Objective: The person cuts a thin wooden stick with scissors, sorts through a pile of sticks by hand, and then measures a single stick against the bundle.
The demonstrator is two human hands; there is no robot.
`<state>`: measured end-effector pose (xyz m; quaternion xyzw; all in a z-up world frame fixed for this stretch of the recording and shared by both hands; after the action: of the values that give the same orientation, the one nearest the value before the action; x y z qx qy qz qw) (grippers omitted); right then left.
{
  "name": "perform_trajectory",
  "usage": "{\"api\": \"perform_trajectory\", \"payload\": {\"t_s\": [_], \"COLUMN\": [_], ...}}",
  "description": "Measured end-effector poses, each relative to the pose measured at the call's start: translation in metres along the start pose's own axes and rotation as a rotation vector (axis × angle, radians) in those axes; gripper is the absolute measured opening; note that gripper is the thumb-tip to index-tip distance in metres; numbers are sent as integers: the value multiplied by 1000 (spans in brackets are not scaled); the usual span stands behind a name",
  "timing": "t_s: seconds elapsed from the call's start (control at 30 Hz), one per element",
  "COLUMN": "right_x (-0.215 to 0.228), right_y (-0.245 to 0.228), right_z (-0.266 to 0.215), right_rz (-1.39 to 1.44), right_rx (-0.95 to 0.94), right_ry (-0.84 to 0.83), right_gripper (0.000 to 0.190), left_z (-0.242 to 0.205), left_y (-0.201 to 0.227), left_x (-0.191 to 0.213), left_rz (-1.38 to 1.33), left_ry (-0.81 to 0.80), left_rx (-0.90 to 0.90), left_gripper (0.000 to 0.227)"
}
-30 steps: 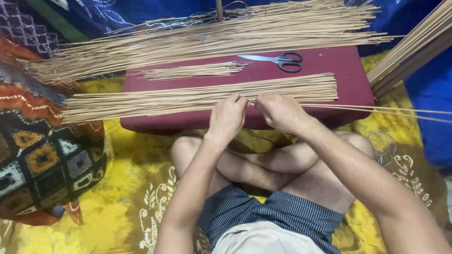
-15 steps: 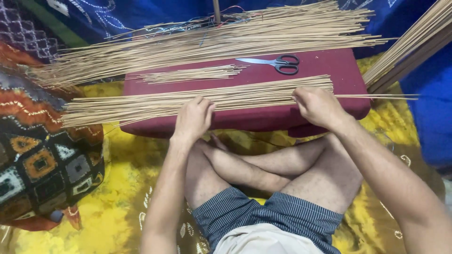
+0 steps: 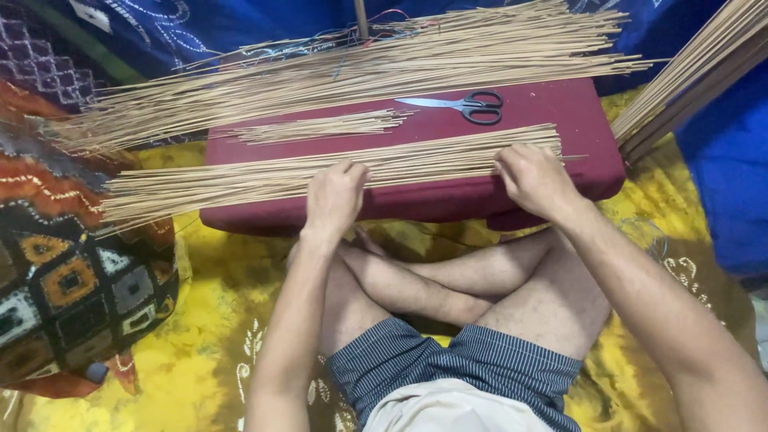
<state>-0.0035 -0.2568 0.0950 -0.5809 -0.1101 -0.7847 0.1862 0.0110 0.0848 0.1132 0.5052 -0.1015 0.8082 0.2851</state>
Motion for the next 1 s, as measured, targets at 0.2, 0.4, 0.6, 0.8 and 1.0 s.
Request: {"api": "perform_trajectory", "payload": {"t_s": [0.2,0.4,0.6,0.8,1.0], "right_x": [10,15,20,-16,-30], "right_y": [-18,-35,51,123,134], "right_z": [3,12,-18,-38,-47], "right_rz": [-12,87,440,1042,1023], "right_rx": [-40,-14,-206,-783,-915], "right_ry": [95,115,182,238,328], "right_gripper": [13,15,12,28,20], "left_z": [11,28,37,65,85], "left_y": [23,42,26,51,58], "left_x": [1,-18,-22,-45,-61], "left_rz": [-143,-212,-249,-227,-195], "left_ry": [-76,-121,-147,-55,-27], "left_rx": [9,45,134,95,49], "left_gripper": [13,9,9,6,5]}}
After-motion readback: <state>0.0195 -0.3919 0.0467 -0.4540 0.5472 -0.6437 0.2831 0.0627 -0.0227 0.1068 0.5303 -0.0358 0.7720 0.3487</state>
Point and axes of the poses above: each hand's wrist, its own z-axis towards the middle knuckle, its own x-axis out of the back of the hand, y = z × x, the point moved 5 cm from there along z, towards the middle knuckle, and after that the axes turned 2 degrees about -z, right-handed, at the moved point
